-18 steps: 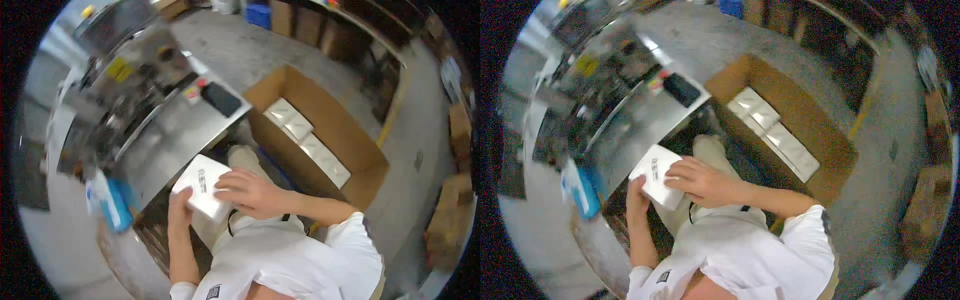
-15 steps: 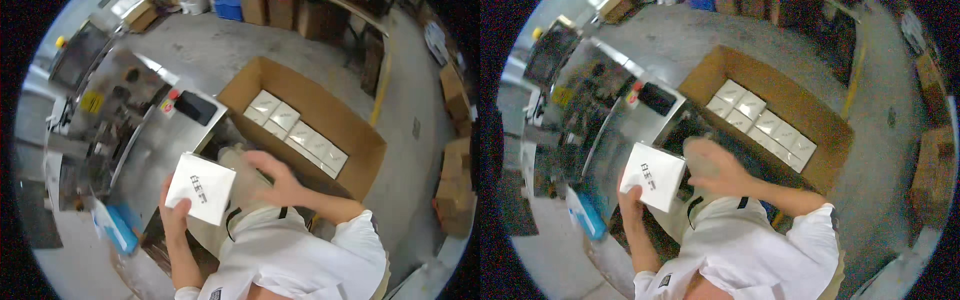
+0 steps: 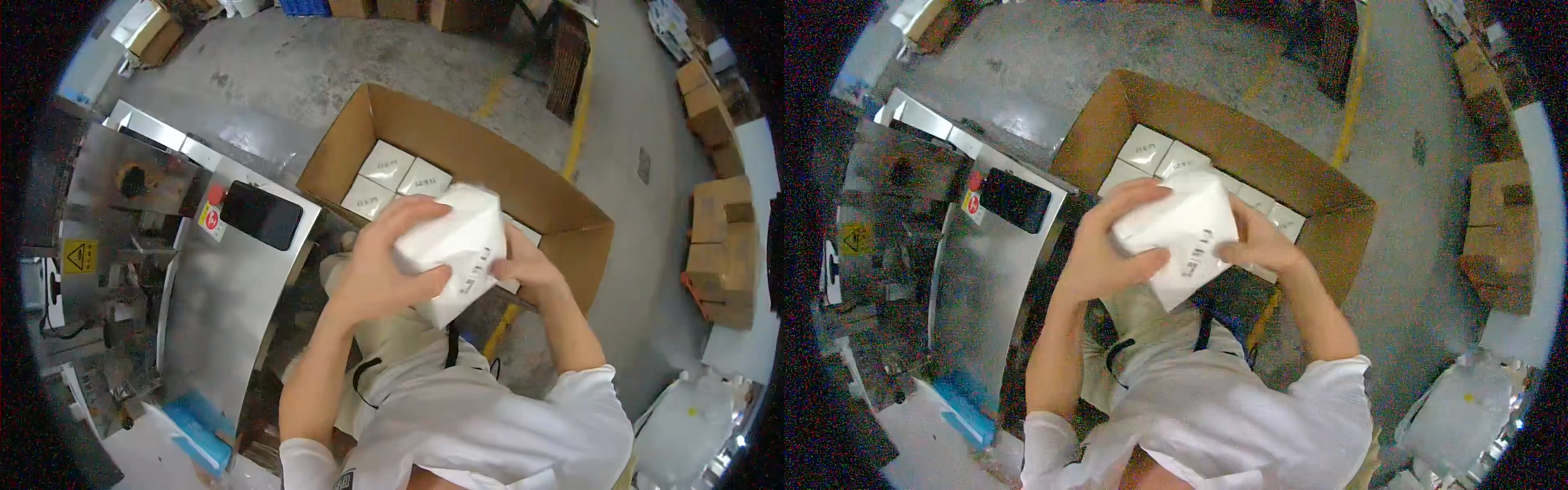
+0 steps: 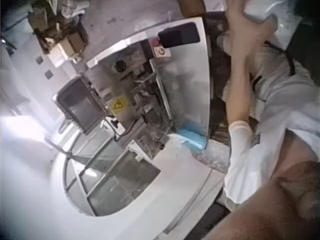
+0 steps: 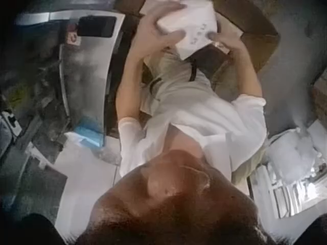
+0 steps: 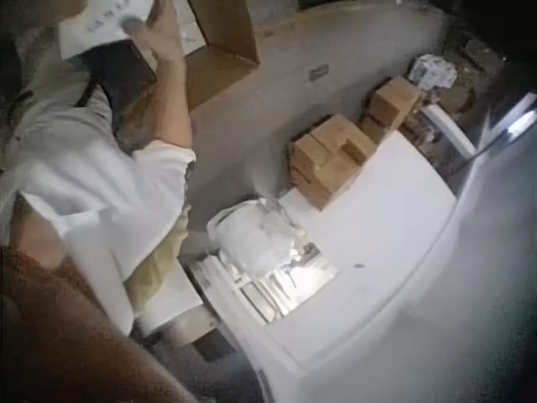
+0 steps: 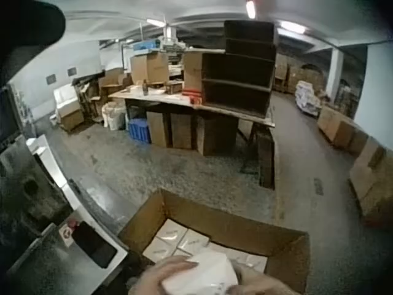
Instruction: Insert small white boxes into plastic bags and then place the bagged items into a cardboard shipping container.
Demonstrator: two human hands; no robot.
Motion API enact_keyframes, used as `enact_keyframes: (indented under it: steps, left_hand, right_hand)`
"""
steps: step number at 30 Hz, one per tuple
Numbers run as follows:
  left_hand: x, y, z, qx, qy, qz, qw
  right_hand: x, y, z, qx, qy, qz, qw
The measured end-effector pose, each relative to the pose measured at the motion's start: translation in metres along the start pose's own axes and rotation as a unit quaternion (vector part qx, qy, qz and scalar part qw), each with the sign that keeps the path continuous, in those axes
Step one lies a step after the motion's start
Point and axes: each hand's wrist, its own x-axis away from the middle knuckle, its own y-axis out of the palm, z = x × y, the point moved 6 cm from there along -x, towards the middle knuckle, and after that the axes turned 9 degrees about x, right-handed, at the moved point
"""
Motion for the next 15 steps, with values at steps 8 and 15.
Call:
enact_keyframes:
  steps: [8,15]
  left_hand:
    - [0.018,-0.026,-0.007,-0.060,-0.023,0.168,0.984]
    - [0.221,-0.112,-0.004,0.026,-0.173,0.433,0.884]
  right_hand:
    - [-0.043,-0.110,0.078,-0.006,0.147,0.208,0.967]
    - [-0.078,-0.112,0.323,0.012,0.393,0.107,0.913]
